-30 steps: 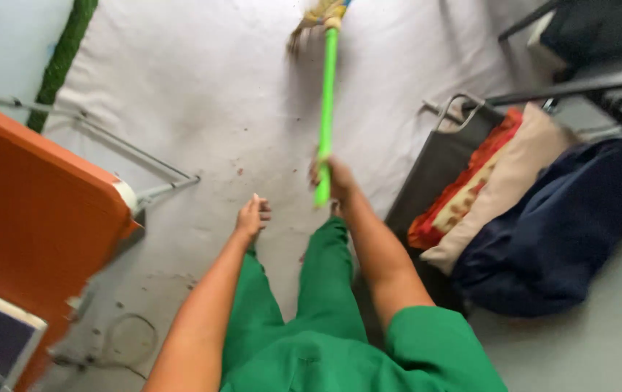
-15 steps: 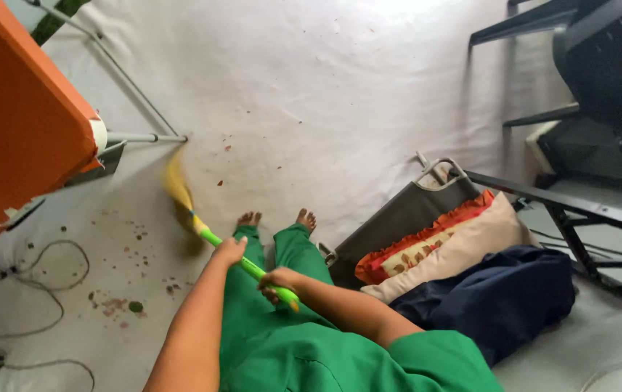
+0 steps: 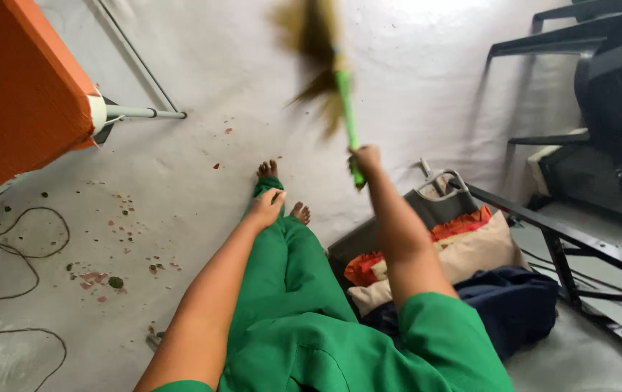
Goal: The person sweeps the floor with a broom and then mops the floor with a mop, using a spray bottle.
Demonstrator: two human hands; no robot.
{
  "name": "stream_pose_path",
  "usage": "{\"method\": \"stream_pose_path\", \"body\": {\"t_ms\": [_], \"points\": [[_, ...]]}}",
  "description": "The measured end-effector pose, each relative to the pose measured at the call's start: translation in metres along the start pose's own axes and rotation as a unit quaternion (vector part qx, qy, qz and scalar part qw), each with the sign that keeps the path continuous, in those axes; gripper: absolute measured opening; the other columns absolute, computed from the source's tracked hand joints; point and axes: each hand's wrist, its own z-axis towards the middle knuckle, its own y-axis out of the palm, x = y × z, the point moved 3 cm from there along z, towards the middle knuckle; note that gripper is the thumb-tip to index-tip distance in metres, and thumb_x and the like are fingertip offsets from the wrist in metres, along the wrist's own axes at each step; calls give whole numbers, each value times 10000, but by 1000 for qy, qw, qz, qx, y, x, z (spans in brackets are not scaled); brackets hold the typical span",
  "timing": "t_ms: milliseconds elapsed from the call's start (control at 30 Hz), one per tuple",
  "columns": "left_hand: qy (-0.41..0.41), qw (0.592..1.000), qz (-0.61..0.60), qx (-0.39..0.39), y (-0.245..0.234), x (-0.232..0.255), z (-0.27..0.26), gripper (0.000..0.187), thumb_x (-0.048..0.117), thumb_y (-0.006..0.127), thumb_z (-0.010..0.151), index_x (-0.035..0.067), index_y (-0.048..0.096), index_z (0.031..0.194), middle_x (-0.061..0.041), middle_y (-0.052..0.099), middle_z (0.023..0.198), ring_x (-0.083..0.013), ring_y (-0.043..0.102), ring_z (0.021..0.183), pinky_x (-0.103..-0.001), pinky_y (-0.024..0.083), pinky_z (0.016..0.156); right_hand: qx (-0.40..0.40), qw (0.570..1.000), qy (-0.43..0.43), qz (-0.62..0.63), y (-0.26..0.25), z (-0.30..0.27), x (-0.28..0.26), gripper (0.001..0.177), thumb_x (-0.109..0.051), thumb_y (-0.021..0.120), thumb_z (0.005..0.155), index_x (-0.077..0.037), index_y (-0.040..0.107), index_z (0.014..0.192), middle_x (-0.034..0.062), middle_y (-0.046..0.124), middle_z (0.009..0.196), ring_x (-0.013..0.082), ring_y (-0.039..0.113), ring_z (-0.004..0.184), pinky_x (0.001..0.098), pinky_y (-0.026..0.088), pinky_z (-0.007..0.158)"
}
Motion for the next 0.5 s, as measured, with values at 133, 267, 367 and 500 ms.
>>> {"method": "stream_pose_path", "body": {"t_ms": [133,267,367,500], "points": [[-34,998,-12,49,-19,-11,21,427,450,567,1015,72,707,1153,-135,750,1036,-278,711,958,-403,549,876,62,994,-90,18,-16,22,-44,175,-72,708,872,64,602,903,125,650,698,230,648,516,388,561,468],[-90,987,-117,60,-55,-14,51,440,454,521,1018,80,683,1184,-71,757,1010,-207,720,808,-353,571,785,7,992,-123,-37,35,-47,-39,193,-79,666,846,-16,544,982,109,664,700,204,671,553,374,582,503],[-98,972,-189,98,-88,-13,72,465,465,494,1036,73,670,1214,-85,753,997,-176,704,765,-322,582,728,-270,960,-55,59,90,-142,-16,250,-88,689,850,-23,557,1052,115,676,731,241,695,577,388,586,519],[-121,956,-224,147,-121,-2,82,501,473,433,1043,49,631,1224,-85,724,1006,-174,705,725,-349,553,619,-371,906,76,191,166,-203,-34,310,-45,640,837,-25,579,1141,124,603,712,213,566,471,395,525,476]]}}
